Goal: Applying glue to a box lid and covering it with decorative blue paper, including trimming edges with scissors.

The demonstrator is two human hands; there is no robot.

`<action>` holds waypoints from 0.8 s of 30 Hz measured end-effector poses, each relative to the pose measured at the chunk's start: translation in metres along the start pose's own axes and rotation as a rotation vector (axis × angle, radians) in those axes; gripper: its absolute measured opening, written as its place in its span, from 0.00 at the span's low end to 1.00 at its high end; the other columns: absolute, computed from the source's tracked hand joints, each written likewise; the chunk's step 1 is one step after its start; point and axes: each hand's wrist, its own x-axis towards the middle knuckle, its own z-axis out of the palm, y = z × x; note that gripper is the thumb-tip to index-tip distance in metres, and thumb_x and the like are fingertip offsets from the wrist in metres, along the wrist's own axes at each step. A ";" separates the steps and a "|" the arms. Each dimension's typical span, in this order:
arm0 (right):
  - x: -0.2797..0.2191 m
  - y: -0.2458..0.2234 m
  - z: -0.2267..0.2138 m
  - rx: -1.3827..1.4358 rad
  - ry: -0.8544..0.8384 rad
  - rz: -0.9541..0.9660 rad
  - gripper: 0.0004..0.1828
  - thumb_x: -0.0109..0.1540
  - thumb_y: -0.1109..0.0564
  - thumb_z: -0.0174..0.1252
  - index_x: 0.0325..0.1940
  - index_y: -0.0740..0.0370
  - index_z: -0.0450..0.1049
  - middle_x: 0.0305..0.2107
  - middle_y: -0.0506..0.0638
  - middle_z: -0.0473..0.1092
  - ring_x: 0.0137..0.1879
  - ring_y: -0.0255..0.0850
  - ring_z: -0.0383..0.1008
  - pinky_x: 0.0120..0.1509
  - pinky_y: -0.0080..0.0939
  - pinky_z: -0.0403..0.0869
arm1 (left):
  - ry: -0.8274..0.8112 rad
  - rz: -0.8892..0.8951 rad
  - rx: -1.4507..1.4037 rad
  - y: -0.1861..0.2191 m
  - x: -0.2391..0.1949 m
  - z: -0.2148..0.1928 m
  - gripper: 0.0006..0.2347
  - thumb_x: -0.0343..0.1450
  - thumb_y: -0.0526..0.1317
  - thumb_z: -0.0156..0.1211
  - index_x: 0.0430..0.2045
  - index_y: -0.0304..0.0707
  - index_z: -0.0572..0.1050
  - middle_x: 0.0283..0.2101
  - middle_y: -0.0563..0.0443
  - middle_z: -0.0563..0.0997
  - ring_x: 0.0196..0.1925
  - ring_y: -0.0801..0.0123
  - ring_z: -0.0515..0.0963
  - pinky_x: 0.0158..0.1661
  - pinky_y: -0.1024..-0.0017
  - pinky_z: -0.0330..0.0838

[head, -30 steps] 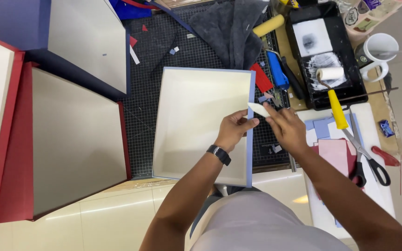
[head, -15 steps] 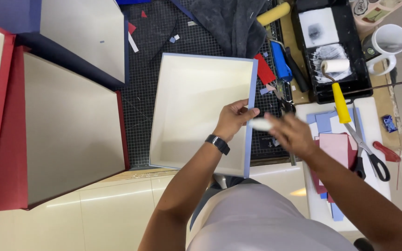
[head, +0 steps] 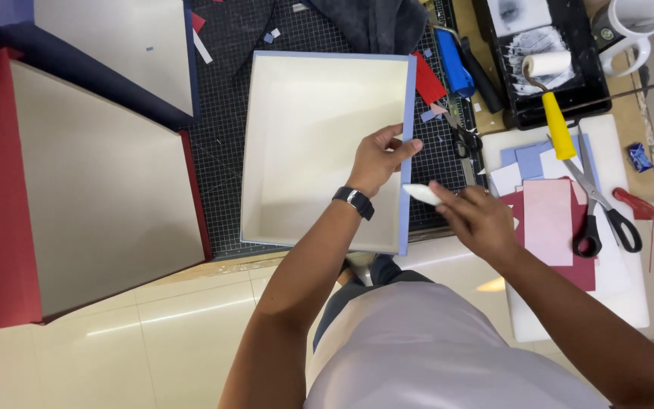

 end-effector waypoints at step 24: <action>-0.046 -0.047 -0.001 0.171 0.060 -0.031 0.17 0.60 0.50 0.64 0.54 0.43 0.83 0.23 0.44 0.69 0.28 0.46 0.71 0.32 0.44 0.71 | -0.358 -0.123 0.387 -0.015 -0.049 -0.022 0.16 0.67 0.45 0.70 0.29 0.23 0.82 0.35 0.33 0.80 0.35 0.58 0.85 0.34 0.68 0.85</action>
